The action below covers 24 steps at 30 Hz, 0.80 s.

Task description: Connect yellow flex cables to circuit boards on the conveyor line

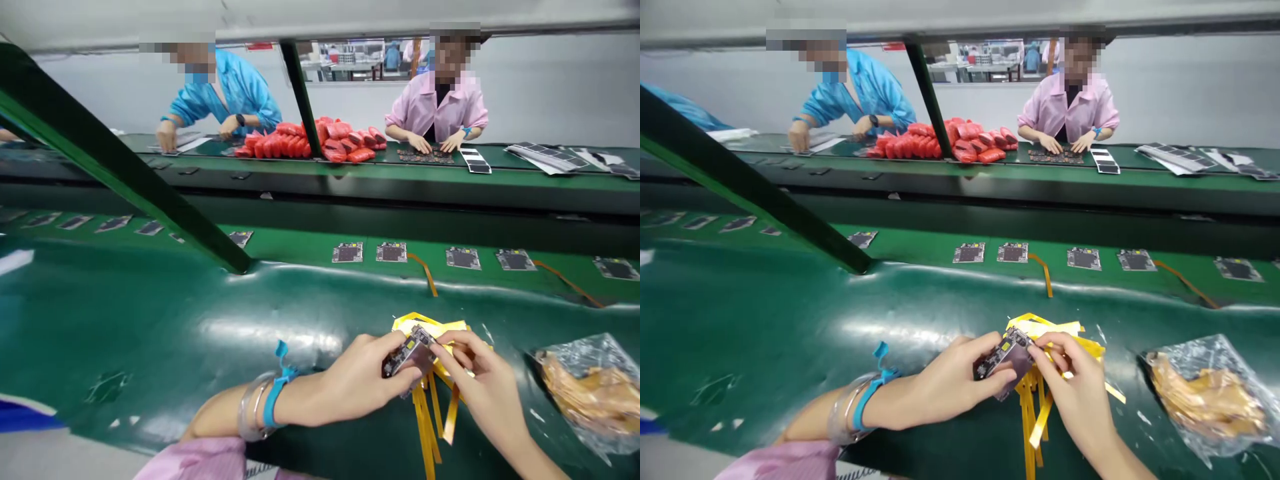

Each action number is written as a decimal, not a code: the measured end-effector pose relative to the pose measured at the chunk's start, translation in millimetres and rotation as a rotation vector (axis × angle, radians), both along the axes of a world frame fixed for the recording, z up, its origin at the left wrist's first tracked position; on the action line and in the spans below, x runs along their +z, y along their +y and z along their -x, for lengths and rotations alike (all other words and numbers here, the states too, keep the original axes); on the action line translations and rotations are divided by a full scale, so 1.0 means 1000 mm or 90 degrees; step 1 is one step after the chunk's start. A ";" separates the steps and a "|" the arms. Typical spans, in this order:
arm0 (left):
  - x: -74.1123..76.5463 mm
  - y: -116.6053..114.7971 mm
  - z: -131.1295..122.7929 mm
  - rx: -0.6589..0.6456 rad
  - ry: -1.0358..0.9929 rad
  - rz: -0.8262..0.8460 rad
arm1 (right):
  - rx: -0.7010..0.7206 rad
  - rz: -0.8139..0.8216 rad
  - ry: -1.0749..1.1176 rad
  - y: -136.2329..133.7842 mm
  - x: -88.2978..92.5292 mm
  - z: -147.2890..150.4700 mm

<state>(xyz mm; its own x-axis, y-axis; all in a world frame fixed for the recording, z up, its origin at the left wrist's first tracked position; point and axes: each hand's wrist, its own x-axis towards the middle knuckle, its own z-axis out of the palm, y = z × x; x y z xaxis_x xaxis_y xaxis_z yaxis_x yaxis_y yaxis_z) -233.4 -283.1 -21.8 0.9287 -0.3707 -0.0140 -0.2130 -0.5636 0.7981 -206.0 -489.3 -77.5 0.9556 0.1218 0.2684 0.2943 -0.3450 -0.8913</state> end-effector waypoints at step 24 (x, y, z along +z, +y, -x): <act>-0.007 0.015 -0.039 -0.071 0.270 0.162 | 0.186 -0.178 0.283 -0.013 -0.007 0.003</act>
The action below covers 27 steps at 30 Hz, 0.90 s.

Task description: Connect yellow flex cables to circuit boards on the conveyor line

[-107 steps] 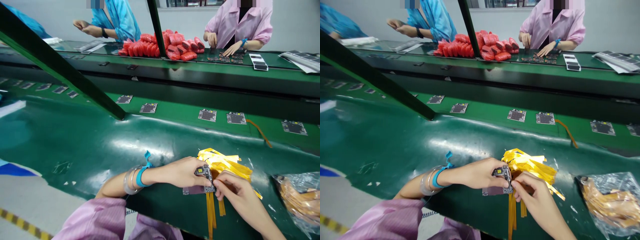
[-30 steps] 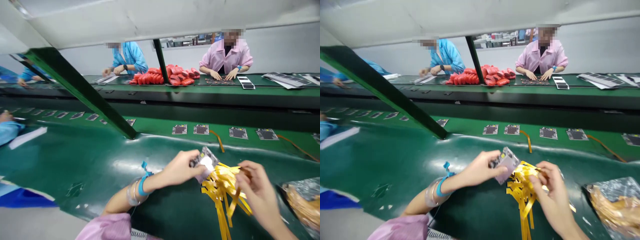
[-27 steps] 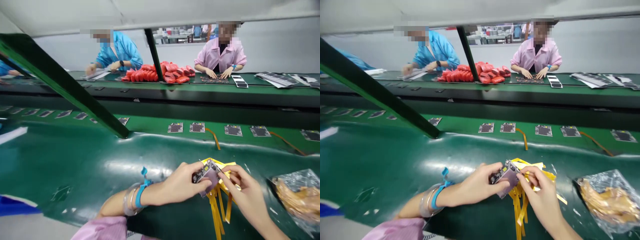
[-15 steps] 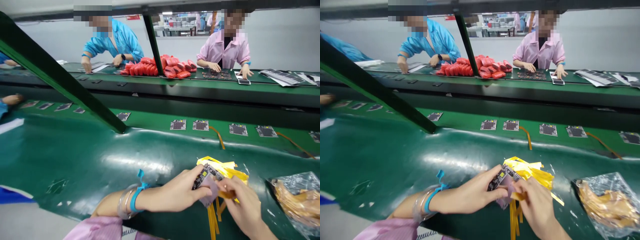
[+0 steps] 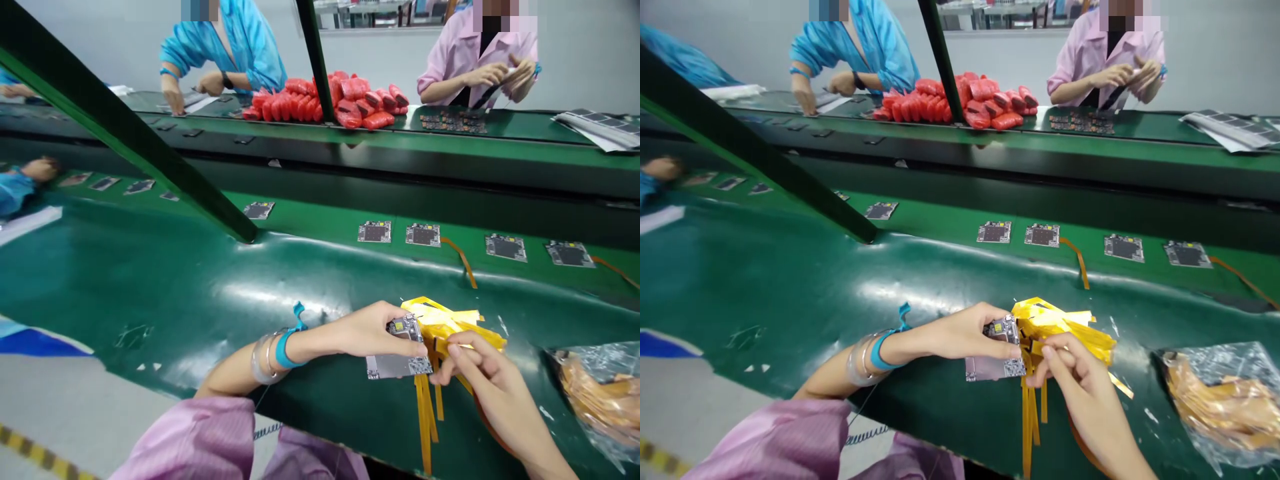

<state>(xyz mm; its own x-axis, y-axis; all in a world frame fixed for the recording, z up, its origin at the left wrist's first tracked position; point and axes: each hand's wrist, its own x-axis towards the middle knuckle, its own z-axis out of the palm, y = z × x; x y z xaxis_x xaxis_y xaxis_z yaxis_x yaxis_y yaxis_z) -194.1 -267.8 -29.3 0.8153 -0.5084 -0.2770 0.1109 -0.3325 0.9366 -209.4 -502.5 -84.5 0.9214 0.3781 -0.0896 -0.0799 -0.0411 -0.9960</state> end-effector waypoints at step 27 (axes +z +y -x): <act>0.003 0.000 0.008 -0.073 -0.115 -0.189 | 0.102 0.165 -0.066 0.006 0.000 0.007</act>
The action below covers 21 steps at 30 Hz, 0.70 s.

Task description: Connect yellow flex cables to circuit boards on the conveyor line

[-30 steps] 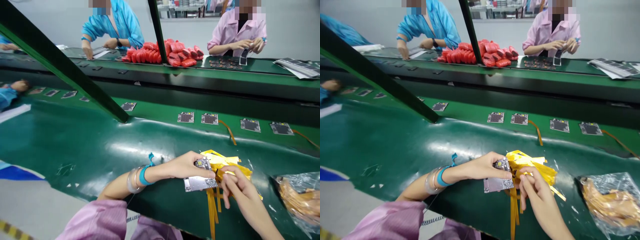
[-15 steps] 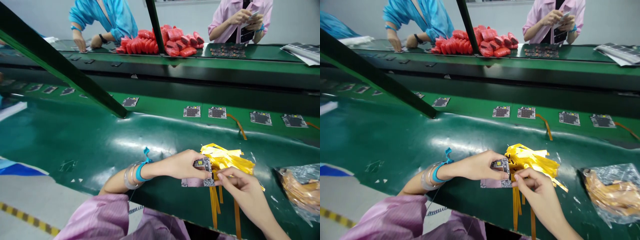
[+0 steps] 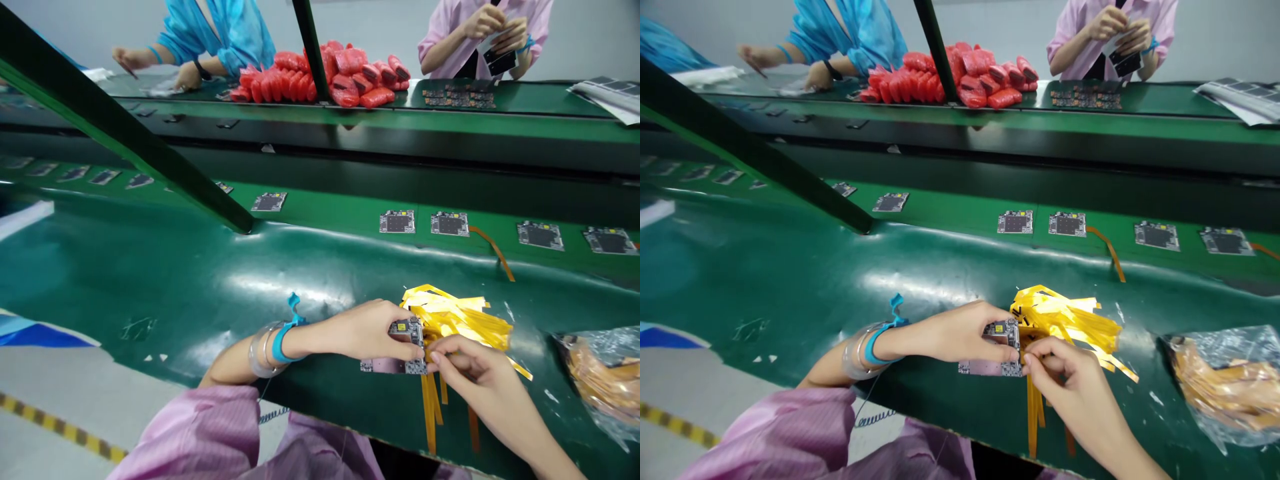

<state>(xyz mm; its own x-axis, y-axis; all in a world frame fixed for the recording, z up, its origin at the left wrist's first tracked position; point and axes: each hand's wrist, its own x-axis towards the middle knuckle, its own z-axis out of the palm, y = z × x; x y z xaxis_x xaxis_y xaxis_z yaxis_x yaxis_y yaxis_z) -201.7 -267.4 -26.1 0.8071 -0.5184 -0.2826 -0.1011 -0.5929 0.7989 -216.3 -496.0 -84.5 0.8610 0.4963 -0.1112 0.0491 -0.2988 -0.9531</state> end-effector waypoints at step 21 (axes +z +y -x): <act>0.006 0.011 -0.002 0.161 -0.148 -0.079 | -0.006 -0.119 0.081 0.027 -0.008 -0.041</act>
<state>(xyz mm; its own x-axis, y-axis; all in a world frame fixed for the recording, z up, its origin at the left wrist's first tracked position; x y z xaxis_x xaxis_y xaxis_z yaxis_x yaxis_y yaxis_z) -199.8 -256.4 -19.9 0.9556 -0.2672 -0.1240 -0.1097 -0.7135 0.6921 -175.8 -469.5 -92.6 0.8504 0.5110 -0.1253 -0.0762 -0.1160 -0.9903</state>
